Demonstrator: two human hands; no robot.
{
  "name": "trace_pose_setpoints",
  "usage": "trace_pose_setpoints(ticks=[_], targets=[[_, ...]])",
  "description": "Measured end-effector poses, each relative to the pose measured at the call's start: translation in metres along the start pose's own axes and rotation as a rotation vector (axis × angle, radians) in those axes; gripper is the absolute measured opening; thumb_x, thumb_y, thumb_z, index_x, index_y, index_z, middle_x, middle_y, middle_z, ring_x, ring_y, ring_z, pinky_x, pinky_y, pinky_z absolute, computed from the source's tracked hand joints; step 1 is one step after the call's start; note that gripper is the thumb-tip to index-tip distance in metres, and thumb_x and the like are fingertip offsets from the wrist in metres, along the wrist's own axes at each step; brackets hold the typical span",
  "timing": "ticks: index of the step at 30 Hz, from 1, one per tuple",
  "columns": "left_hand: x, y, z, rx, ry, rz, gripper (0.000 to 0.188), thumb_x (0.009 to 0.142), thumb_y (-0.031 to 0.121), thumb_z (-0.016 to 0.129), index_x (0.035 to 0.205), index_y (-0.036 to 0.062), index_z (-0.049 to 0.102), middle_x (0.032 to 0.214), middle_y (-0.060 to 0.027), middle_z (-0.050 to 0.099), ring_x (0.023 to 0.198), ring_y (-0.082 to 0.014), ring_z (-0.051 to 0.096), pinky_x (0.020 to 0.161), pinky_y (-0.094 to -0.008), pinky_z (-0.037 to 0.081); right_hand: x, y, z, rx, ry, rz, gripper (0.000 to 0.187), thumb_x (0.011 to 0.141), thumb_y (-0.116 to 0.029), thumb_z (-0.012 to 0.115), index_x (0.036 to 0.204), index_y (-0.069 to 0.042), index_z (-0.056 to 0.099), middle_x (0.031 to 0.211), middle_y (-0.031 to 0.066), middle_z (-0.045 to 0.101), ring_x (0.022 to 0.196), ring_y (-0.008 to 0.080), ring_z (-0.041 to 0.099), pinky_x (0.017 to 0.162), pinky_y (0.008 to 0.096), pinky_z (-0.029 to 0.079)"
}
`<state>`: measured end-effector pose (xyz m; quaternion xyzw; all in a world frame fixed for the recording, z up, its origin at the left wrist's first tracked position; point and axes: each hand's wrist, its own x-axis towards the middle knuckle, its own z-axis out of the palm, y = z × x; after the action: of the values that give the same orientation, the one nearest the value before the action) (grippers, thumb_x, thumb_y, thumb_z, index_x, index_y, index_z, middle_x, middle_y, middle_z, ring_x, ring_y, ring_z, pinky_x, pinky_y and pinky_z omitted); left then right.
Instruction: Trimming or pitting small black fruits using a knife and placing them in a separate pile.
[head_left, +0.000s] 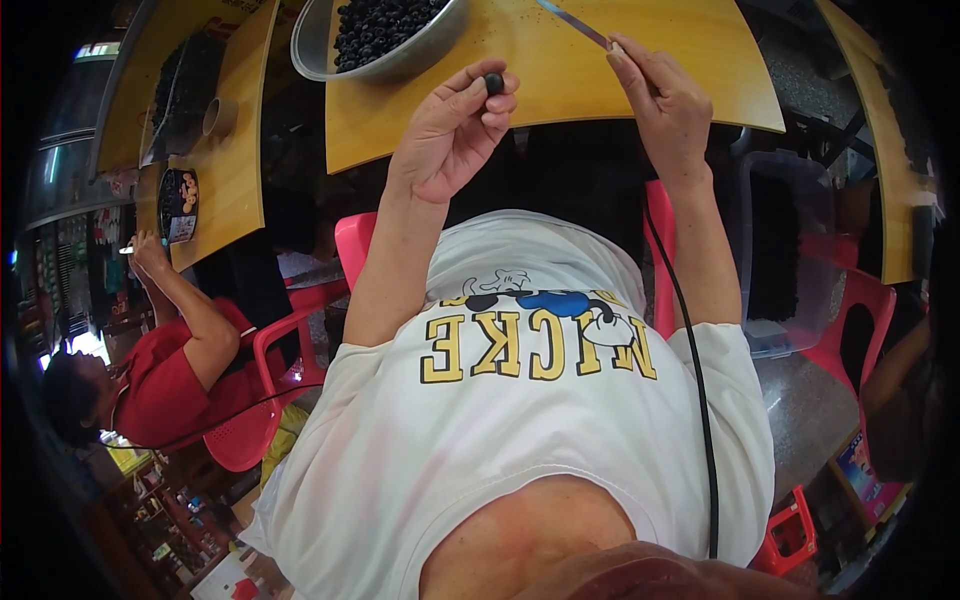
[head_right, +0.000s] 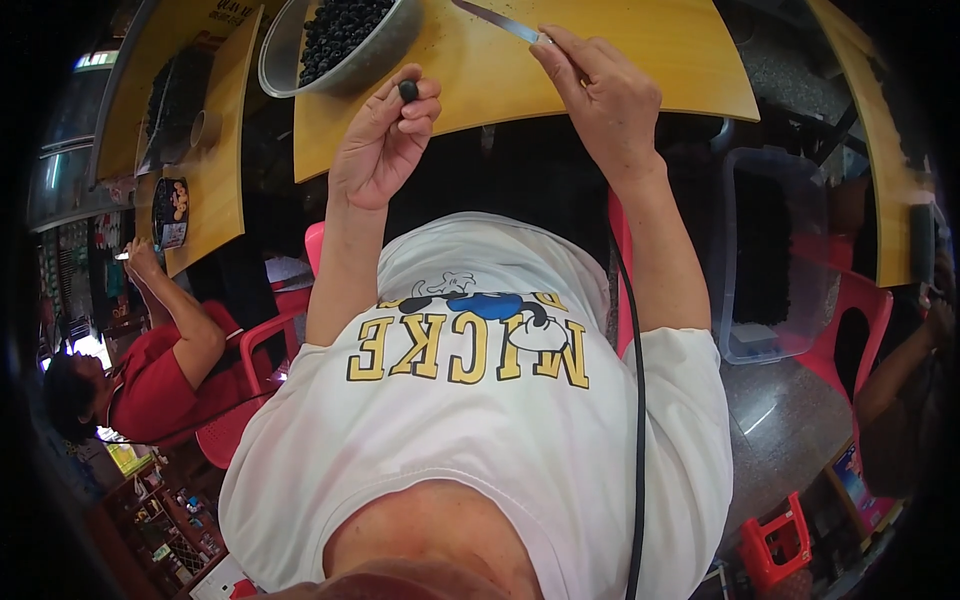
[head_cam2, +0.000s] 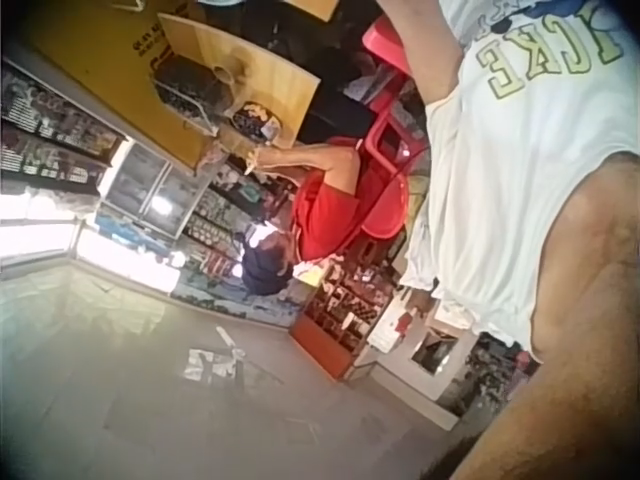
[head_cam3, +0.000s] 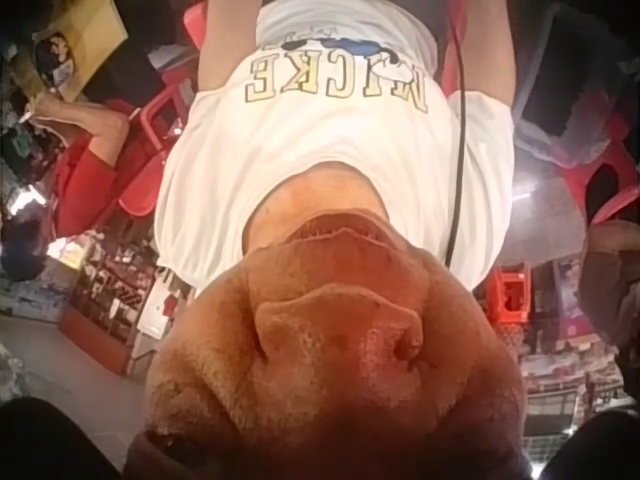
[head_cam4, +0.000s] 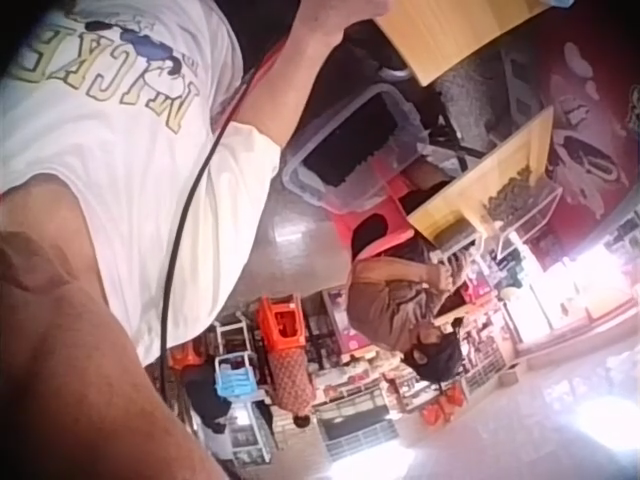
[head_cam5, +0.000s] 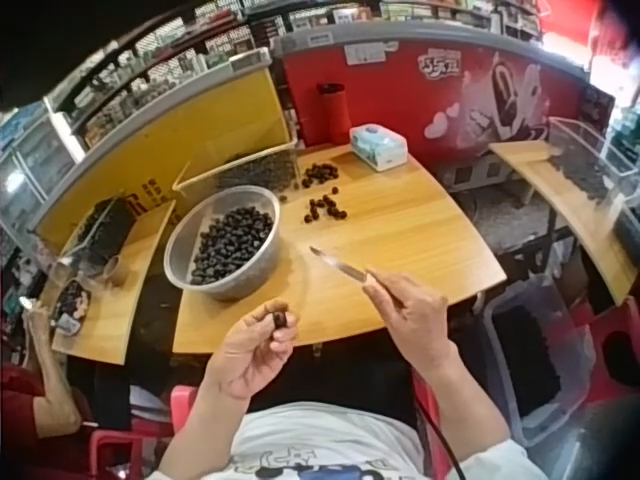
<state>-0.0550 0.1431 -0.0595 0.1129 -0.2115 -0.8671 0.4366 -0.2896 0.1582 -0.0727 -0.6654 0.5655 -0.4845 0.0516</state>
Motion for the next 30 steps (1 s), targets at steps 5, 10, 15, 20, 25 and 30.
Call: trace_pose_setpoints(ticks=[5,10,15,20,25,30], targets=[[0.001,-0.004,0.003,-0.018,0.054,0.003,0.024,0.091,0.001,0.054,0.113,-0.0064,0.052,0.104,-0.0167,0.051,0.088,-0.0186,0.054,0.076,-0.0234,0.053,-0.001,0.002,0.004,0.047,0.039,-0.053,0.024,0.088,-0.023,0.065,0.104,-0.007,0.069,0.068,0.005,0.057,0.058,0.0108,0.052,0.053,0.0236,0.04],[-0.001,-0.007,-0.011,-0.131,0.056,-0.017,0.019,0.091,0.0,0.054,0.109,-0.006,0.056,0.105,-0.0187,0.058,0.096,-0.0223,0.06,0.084,-0.0255,0.055,-0.002,0.004,0.004,0.012,0.016,-0.048,0.024,0.088,-0.023,0.065,0.105,-0.007,0.069,0.068,0.0051,0.058,0.058,0.0113,0.051,0.053,0.0237,0.04],[-0.001,-0.007,-0.009,-0.162,0.202,-0.021,0.017,0.089,-0.003,0.055,0.106,-0.0059,0.058,0.115,-0.023,0.057,0.112,-0.029,0.056,0.093,-0.0299,0.053,-0.002,0.004,0.005,0.011,0.016,-0.07,0.024,0.087,-0.022,0.066,0.105,-0.007,0.069,0.068,0.005,0.057,0.057,0.0114,0.051,0.052,0.0239,0.039],[-0.002,-0.006,-0.008,-0.307,0.233,-0.082,0.021,0.088,-0.005,0.054,0.109,-0.0056,0.057,0.117,-0.0216,0.055,0.112,-0.0293,0.055,0.093,-0.0304,0.053,-0.004,0.001,0.004,0.079,0.028,-0.148,0.023,0.085,-0.018,0.068,0.105,-0.007,0.069,0.068,0.0051,0.058,0.056,0.0113,0.05,0.051,0.0232,0.039],[-0.003,-0.008,-0.017,-0.364,0.098,-0.114,0.023,0.087,-0.006,0.056,0.11,-0.0049,0.056,0.115,-0.0195,0.055,0.099,-0.024,0.058,0.08,-0.0242,0.055,-0.007,-0.018,-0.003,0.105,-0.033,-0.316,0.027,0.08,-0.016,0.071,0.106,-0.007,0.069,0.068,0.0058,0.058,0.053,0.0123,0.051,0.048,0.0241,0.04],[-0.004,-0.008,-0.012,-0.264,0.112,-0.107,0.029,0.084,0.0,0.063,0.112,-0.0035,0.056,0.108,-0.0173,0.058,0.089,-0.0213,0.056,0.065,-0.0228,0.049,-0.01,-0.028,0.002,0.068,-0.037,-0.492,0.034,0.074,-0.02,0.076,0.106,-0.011,0.069,0.065,0.0034,0.059,0.051,0.0149,0.053,0.047,0.0252,0.041]])
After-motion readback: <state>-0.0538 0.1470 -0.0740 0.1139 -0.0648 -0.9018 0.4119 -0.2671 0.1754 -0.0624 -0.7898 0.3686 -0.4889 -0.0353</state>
